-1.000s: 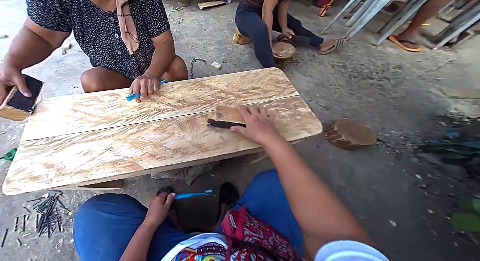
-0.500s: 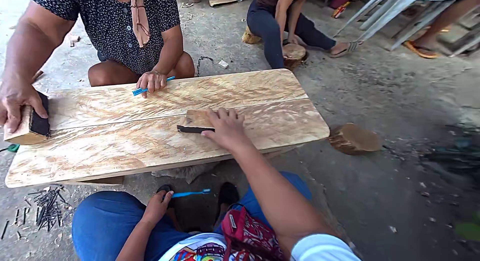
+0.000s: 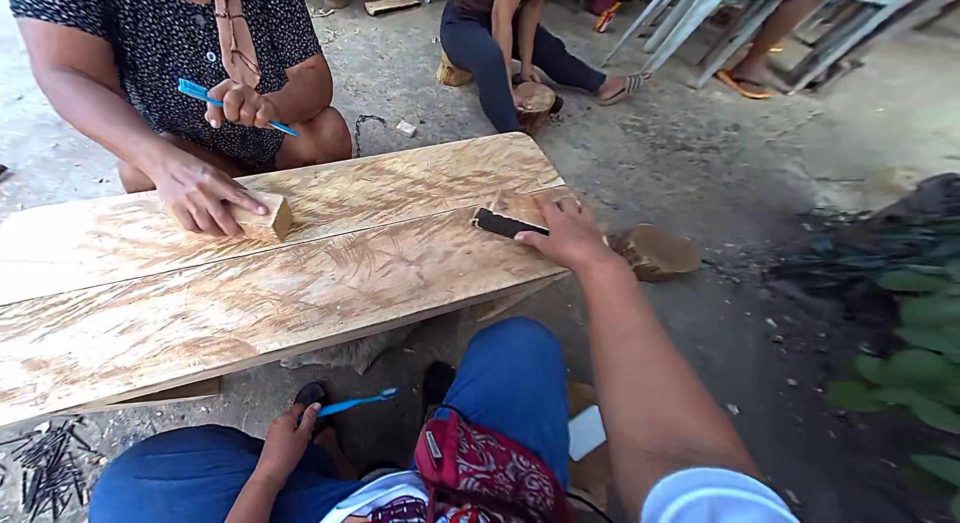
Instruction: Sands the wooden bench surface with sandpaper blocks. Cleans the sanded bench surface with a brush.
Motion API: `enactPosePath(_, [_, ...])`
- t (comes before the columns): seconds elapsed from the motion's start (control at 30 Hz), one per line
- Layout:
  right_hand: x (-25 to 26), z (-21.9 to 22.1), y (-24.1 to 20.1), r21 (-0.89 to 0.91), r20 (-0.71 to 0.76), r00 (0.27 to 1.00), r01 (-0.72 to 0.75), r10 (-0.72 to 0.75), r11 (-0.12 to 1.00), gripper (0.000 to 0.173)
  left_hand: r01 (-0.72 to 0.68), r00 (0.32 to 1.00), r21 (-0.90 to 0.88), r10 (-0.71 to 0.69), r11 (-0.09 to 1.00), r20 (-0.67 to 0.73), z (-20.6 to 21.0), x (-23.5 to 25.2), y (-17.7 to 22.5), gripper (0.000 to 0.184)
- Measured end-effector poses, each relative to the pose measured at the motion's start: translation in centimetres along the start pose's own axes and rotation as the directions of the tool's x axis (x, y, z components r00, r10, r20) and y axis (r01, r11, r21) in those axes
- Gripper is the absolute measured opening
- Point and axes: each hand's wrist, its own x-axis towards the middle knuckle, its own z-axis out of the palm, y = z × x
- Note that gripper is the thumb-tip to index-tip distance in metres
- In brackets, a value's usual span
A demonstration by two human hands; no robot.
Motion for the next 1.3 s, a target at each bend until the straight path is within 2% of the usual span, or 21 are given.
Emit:
enactPosePath(0.13, [-4.4,2.2,-7.1,-0.022,0.024,0.968,0.252,-0.251,0.968,0.077,-0.007,1.000,0.034,0.007,0.999,0.023,0.1,0.6,0.6,0.043])
enactPosePath(0.23, [-7.0,3.8,-11.2,-0.037,0.043,0.923,0.383,-0.382,0.923,0.077,-0.025,0.999,0.042,0.024,0.999,0.031,0.2,1.1,1.5,0.042])
enactPosePath(0.3, [-7.2,4.0,-11.4,-0.062,0.077,0.902,0.430,-0.425,0.901,0.077,-0.043,0.998,0.053,0.041,0.998,0.047,0.4,1.1,2.0,0.044])
enactPosePath(0.37, [-6.8,3.8,-9.5,-0.065,0.086,0.897,0.440,-0.434,0.896,0.077,-0.050,0.997,0.066,0.046,0.997,0.060,0.7,0.7,2.3,0.043])
enactPosePath(0.47, [-5.1,2.4,-4.7,-0.056,0.024,0.938,0.346,-0.345,0.937,0.073,-0.061,0.996,0.084,0.055,0.995,0.071,0.7,0.9,2.2,0.042])
enactPosePath(0.53, [-3.9,0.9,-1.9,-0.016,0.032,0.985,0.167,-0.167,0.986,0.073,-0.050,0.997,0.069,0.046,0.996,0.069,0.5,1.5,1.6,0.043])
enactPosePath(0.6, [-2.7,-0.3,-0.2,0.019,0.045,0.999,0.003,-0.004,1.000,0.075,-0.033,0.998,0.010,0.033,0.999,0.047,0.5,2.0,1.0,0.043])
enactPosePath(0.63, [-2.1,-0.5,0.1,0.021,0.039,0.999,-0.029,0.028,0.999,0.077,-0.022,0.999,-0.023,0.023,0.999,0.035,0.5,2.0,0.9,0.042])
enactPosePath(0.8, [-1.7,-0.3,0.5,0.027,0.014,1.000,0.023,-0.023,0.999,0.093,-0.052,0.999,-0.067,0.053,0.996,0.013,-0.2,0.4,1.3,0.044])
enactPosePath(0.97, [-2.6,-0.1,0.5,0.008,0.064,0.998,-0.024,0.024,1.000,0.095,-0.065,0.997,-0.050,0.067,0.997,0.029,0.1,-1.1,2.2,0.044])
enactPosePath(1.2, [-2.9,0.3,0.6,-0.006,0.016,1.000,0.001,-0.001,1.000,0.098,-0.138,0.990,-0.254,0.138,0.957,-0.018,0.7,-1.4,2.7,0.031])
enactPosePath(1.3, [-2.6,-0.2,0.4,-0.042,0.061,0.998,-0.011,0.013,0.999,0.099,-0.241,0.965,-0.369,0.263,0.897,0.008,0.4,-1.8,3.5,0.026])
